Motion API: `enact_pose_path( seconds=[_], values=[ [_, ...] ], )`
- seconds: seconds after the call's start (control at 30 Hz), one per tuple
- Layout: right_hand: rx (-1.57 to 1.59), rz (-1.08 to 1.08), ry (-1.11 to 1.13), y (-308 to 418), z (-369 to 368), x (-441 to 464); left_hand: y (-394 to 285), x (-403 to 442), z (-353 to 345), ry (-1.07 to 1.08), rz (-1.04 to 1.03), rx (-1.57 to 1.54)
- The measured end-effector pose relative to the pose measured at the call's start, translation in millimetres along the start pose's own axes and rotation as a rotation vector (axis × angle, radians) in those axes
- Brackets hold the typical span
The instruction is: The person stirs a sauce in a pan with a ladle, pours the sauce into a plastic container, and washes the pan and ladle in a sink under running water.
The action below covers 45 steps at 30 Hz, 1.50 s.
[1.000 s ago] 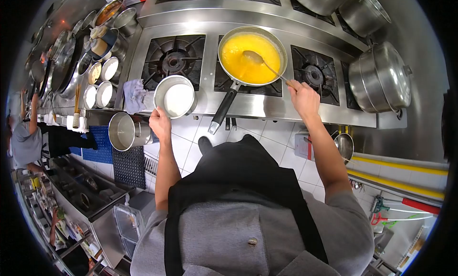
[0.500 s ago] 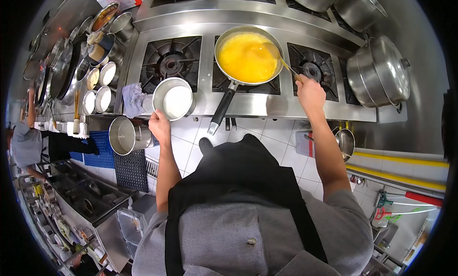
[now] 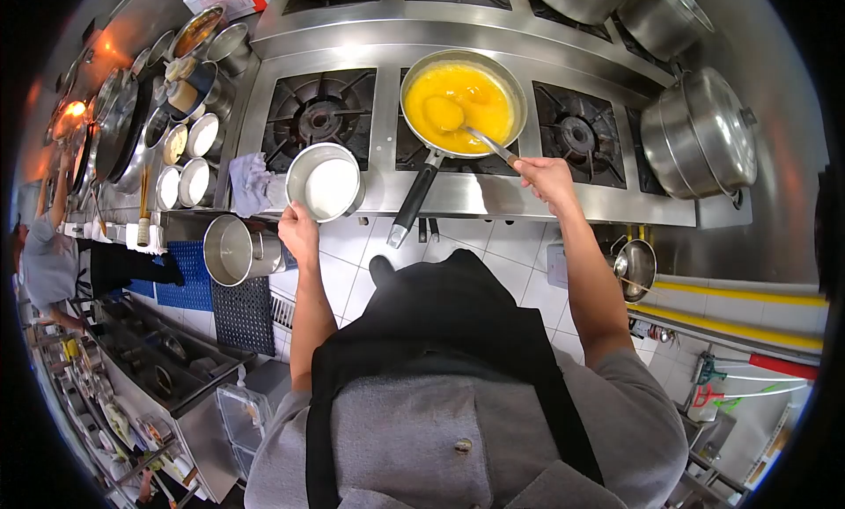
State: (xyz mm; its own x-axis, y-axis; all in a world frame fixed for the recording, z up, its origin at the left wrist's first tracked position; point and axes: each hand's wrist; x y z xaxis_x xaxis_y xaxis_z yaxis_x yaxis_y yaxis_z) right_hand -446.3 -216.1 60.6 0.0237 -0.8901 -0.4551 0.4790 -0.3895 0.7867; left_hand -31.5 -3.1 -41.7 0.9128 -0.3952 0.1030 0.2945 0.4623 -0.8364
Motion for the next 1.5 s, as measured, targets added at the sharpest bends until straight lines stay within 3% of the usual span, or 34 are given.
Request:
enact_pose_path(
  seconds=[0.23,0.37,0.43,0.57,0.7,0.77,0.8,0.93,1.07,1.23,1.37,1.43,1.5],
  values=[
    [-0.182,0.272,-0.177,17.2,23.4,-1.7,-0.2,0.5,0.7,-0.005,-0.039,0.046],
    [-0.446,0.351,-0.368,45.9,40.5,-24.8,-1.3,-1.3,-0.7,-0.029,-0.041,0.047],
    [-0.702,0.612,-0.543,46.5,46.8,-24.9,1.5,-0.8,-2.2,-0.035,-0.053,-0.011],
    [-0.872,0.677,-0.585,23.3,49.1,11.2,-1.8,-1.2,-2.2,-0.044,-0.025,0.028],
    [-0.924,0.702,-0.547,6.5,42.5,41.8,-2.8,-1.5,-1.2,-0.044,-0.014,0.01],
    [-0.872,0.569,-0.445,8.0,28.5,45.7,-0.6,-0.6,-2.1,-0.039,-0.013,0.019],
    [-0.781,0.404,-0.368,20.5,20.7,38.6,0.8,0.2,-2.1,-0.04,-0.02,0.043],
    [-0.501,0.303,-0.269,16.4,-6.9,42.0,4.6,1.9,-3.3,-0.043,-0.025,0.057],
    [-0.419,0.202,-0.192,10.2,-22.6,40.9,3.9,1.6,-1.0,-0.029,-0.028,0.038],
    [-0.47,0.233,-0.208,25.4,-31.2,0.7,3.8,3.6,-0.2,-0.004,-0.045,0.029],
    [-0.549,0.37,-0.217,20.7,-30.0,-26.0,0.6,3.3,1.4,0.016,-0.032,0.044],
    [-0.6,0.551,-0.265,16.1,-28.8,-40.2,1.5,3.5,1.0,0.008,-0.042,0.032],
    [-0.597,0.558,-0.228,10.4,-24.9,-52.6,2.1,3.6,0.7,0.018,-0.033,0.025]
  ],
)
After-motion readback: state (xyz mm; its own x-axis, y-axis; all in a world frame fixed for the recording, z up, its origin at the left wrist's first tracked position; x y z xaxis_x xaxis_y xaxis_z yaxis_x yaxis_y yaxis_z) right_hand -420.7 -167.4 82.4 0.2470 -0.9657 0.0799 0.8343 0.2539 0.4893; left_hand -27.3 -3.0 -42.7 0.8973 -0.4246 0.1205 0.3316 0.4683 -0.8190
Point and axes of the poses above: each hand's wrist, its own x-axis towards the middle knuckle, its own z-axis out of the back of the hand, y = z × x, and after that the axes turned 3 degrees about -y, right-handed
